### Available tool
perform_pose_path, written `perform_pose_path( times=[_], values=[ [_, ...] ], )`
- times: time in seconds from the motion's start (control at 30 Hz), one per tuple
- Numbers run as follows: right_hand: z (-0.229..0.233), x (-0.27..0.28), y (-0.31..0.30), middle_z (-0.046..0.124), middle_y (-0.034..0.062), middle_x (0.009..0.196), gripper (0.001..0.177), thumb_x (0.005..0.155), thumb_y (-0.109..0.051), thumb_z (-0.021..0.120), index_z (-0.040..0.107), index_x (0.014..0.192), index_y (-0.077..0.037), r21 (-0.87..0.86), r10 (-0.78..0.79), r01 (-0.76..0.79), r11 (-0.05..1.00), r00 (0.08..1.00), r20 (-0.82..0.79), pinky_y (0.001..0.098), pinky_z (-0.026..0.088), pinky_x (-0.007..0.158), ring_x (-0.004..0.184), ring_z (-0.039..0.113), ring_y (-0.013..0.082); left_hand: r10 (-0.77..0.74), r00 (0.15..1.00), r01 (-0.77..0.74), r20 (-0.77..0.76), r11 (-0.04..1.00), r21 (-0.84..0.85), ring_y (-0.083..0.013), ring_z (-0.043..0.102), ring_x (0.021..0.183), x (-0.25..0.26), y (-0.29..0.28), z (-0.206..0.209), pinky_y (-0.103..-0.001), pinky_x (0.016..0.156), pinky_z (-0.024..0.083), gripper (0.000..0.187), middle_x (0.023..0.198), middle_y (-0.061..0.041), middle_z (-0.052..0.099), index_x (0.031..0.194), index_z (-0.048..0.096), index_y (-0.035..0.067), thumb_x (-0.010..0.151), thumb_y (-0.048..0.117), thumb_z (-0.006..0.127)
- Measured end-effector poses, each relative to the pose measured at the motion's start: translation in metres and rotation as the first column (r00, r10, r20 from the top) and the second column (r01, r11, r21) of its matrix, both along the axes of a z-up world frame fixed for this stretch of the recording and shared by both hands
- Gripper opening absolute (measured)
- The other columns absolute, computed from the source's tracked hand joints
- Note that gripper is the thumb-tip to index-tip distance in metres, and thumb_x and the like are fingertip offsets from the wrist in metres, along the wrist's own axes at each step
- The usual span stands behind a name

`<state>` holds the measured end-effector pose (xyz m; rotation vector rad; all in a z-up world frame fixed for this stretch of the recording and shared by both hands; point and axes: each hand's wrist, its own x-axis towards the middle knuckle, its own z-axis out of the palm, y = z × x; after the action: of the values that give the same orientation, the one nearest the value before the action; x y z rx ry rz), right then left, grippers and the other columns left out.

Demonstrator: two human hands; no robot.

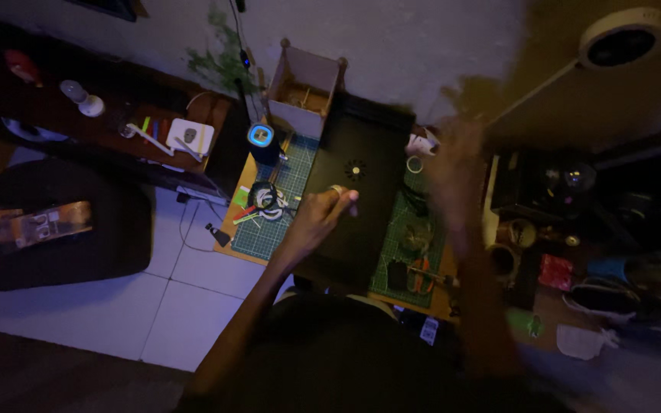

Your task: The person connects wires and attaches small components to an electronic circuit board by hand on a workbench.

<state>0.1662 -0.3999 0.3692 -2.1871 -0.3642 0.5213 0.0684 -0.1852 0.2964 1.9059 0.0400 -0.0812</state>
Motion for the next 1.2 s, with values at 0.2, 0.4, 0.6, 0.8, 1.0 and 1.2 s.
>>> perform_pose_path(
  times=[0.2,0.4,0.6,0.8,1.0,1.2],
  values=[
    [-0.067,-0.038,0.004,0.071,0.0108,0.093,0.031,0.106,-0.039,0.057,0.068,0.120,-0.014,-0.040,0.066,-0.069,0.997,0.996,-0.064,0.0384,0.053,0.071,0.078,0.063,0.0266,-0.059,0.990,0.060,0.126,0.998,-0.005,-0.0211,0.061,0.065,0.010,0.011,0.001,-0.038,0.064,0.049,0.047,0.072,-0.010,0.062,0.086,0.064,0.002,0.108,0.041,0.049],
    [-0.125,0.056,-0.128,0.071,0.0064,0.102,0.031,0.105,-0.037,0.060,0.069,0.106,-0.008,0.507,-0.243,0.195,0.840,0.969,0.030,0.0337,0.055,0.085,0.092,0.067,0.0163,-0.186,0.962,0.225,-0.202,0.955,0.195,-0.0193,0.045,0.061,-0.028,0.053,-0.023,-0.036,0.061,0.044,0.052,0.067,-0.006,0.048,0.080,0.053,0.004,0.107,0.047,0.051],
    [-0.149,0.068,-0.148,0.069,0.0017,0.099,0.025,0.106,-0.032,0.063,0.069,0.107,-0.008,0.439,-0.469,0.412,0.798,0.883,0.024,0.0295,0.051,0.072,0.080,0.061,0.0129,-0.237,0.911,0.113,-0.337,0.931,-0.348,-0.0106,0.033,0.058,-0.066,0.098,-0.053,-0.029,0.051,0.030,0.048,0.067,0.004,0.036,0.078,0.047,0.011,0.107,0.049,0.050],
    [-0.138,0.066,-0.099,0.069,0.0026,0.096,0.024,0.110,-0.031,0.063,0.070,0.111,-0.008,0.130,-0.339,0.317,0.939,0.917,0.210,0.0297,0.050,0.067,0.074,0.061,0.0146,-0.217,0.962,0.014,-0.167,0.649,-0.761,-0.0117,0.059,0.069,-0.063,0.086,-0.026,-0.027,0.061,0.050,0.037,0.077,-0.004,0.064,0.121,0.065,0.006,0.101,0.034,0.052],
    [-0.079,0.024,0.014,0.055,0.0175,0.150,0.060,0.111,-0.051,0.033,0.054,0.147,-0.009,0.120,-0.025,-0.023,0.993,0.922,0.387,0.0487,0.041,0.116,0.140,0.051,0.0320,-0.330,0.944,0.126,-0.011,0.392,-0.911,-0.0168,0.063,0.084,-0.054,0.068,0.008,-0.031,0.068,0.055,0.032,0.093,-0.009,0.064,0.129,0.053,0.001,0.104,0.021,0.051],
    [-0.108,-0.015,0.074,0.069,0.0201,0.119,0.052,0.108,-0.049,0.048,0.066,0.137,-0.009,0.278,0.302,-0.277,0.920,0.952,-0.050,0.0499,0.056,0.100,0.113,0.067,0.0361,-0.294,0.954,-0.039,-0.054,0.054,-0.998,-0.0061,0.043,0.070,-0.046,0.053,-0.004,-0.023,0.064,0.040,0.014,0.081,0.007,0.040,0.116,0.052,0.008,0.116,0.021,0.048]
  ],
)
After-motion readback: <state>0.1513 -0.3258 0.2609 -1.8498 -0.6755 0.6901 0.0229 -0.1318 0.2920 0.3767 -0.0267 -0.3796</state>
